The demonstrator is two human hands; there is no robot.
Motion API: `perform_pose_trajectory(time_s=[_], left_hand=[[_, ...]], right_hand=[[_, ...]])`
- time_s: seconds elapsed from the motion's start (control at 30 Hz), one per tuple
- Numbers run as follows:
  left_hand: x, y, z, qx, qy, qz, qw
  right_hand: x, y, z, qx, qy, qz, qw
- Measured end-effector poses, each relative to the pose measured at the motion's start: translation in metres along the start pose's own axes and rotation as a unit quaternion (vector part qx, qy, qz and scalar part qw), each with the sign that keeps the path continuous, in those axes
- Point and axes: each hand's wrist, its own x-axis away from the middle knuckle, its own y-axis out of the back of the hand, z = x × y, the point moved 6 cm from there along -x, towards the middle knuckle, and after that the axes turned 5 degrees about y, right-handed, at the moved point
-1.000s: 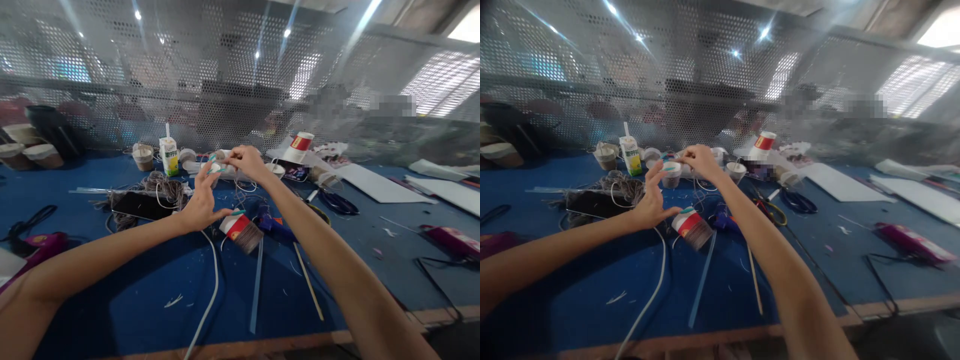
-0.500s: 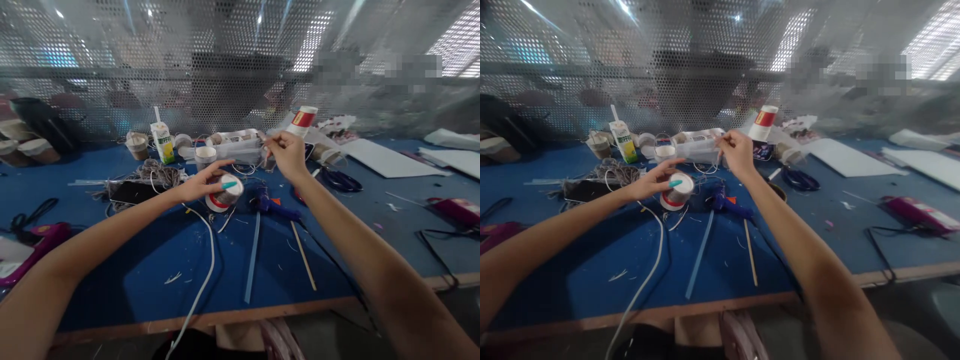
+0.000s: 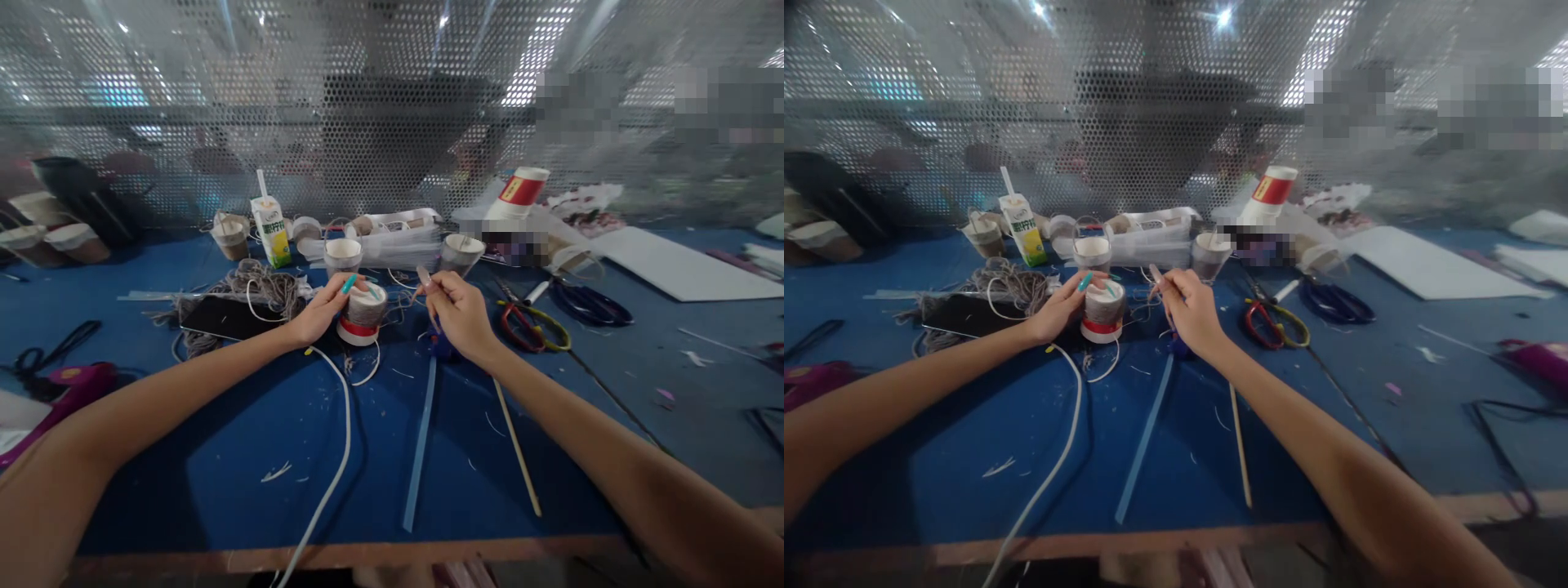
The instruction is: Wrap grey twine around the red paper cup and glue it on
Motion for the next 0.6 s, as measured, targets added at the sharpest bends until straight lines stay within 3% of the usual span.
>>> perform_pose_trajectory(time_s=[0.17, 0.3, 0.37, 0.5, 0.6], left_hand=[[0.004, -0.006, -0.008, -0.066, -0.056, 0.01, 0.996], [0.002, -0.003, -0.002, -0.12, -0.032, -0.064, 0.99], [0.001, -0.001, 0.001, -0.097, -0.011, -0.069, 0.993], [0.001, -0.001, 0.007, 0.03, 0.037, -0.016, 0.999], [0.002, -0.001, 0.007, 0.071, 0.051, 0.007, 0.996]], right_hand=[[0.012, 0.0, 0.012, 0.026, 0.029, 0.011, 0.999], [0.016, -0.001, 0.017, 0.039, 0.046, -0.002, 0.998], [0.018, -0.003, 0.017, 0.044, 0.053, -0.001, 0.998], [0.022, -0.009, 0.017, 0.056, 0.068, 0.017, 0.996], [0.022, -0.01, 0.016, 0.059, 0.072, 0.011, 0.996]])
